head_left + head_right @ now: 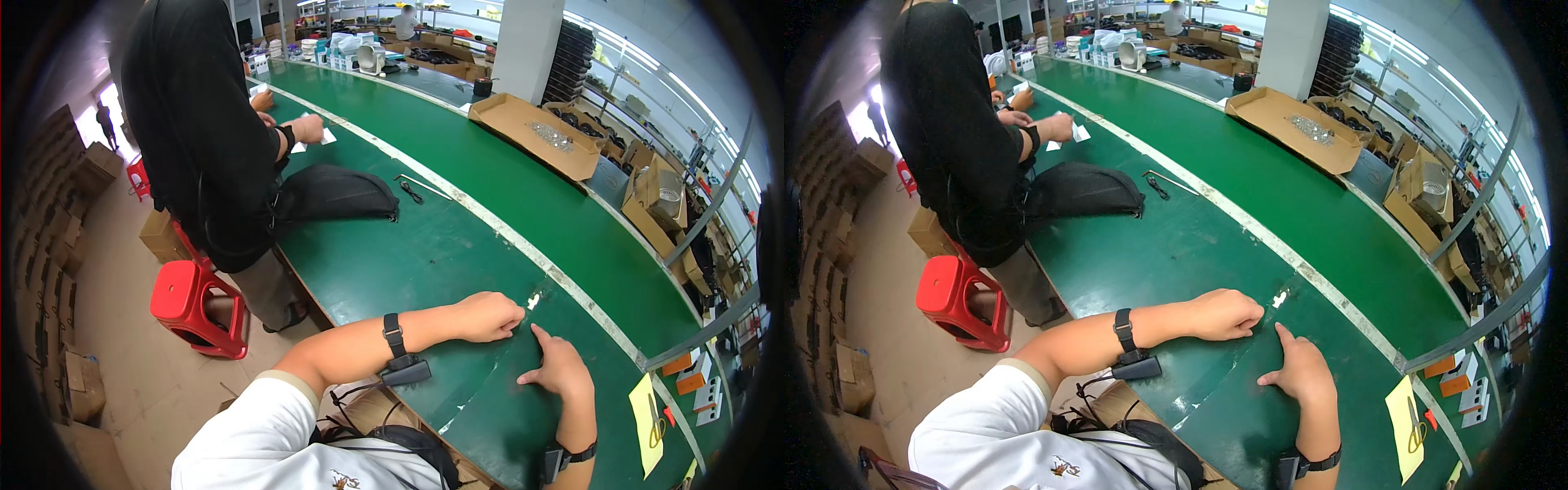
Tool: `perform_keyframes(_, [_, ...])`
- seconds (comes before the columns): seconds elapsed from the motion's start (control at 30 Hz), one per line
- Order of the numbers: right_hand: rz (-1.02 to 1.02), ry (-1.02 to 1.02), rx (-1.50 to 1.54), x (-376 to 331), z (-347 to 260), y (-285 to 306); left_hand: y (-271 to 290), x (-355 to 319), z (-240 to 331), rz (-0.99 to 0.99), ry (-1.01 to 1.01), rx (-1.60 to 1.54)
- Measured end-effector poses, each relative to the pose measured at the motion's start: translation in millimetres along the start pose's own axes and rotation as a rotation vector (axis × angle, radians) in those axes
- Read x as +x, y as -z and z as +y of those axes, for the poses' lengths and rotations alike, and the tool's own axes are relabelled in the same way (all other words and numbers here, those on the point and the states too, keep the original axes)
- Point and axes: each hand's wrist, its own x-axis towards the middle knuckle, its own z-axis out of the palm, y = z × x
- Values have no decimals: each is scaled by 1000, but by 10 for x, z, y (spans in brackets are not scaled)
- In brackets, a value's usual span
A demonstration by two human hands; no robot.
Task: Assemble and pack small electronic items into white and orange cardboard boxes.
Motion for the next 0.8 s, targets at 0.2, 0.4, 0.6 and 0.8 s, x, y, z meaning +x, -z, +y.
perform_keyframes(0.2, [15,17,29,28,56,-28,-7,9,-24,-3,2,-12])
perform_keyframes(0.4, [-3,23,32,49,5,19,-5,-8,-37,-18,8,-13])
perform_keyframes(0.6, [5,29,38,12,62,-12,0,-3,31,-44,-14,2])
perform_keyframes(0.8, [85,9,-42,-3,352,24,-11,46,31,-48,-15,34])
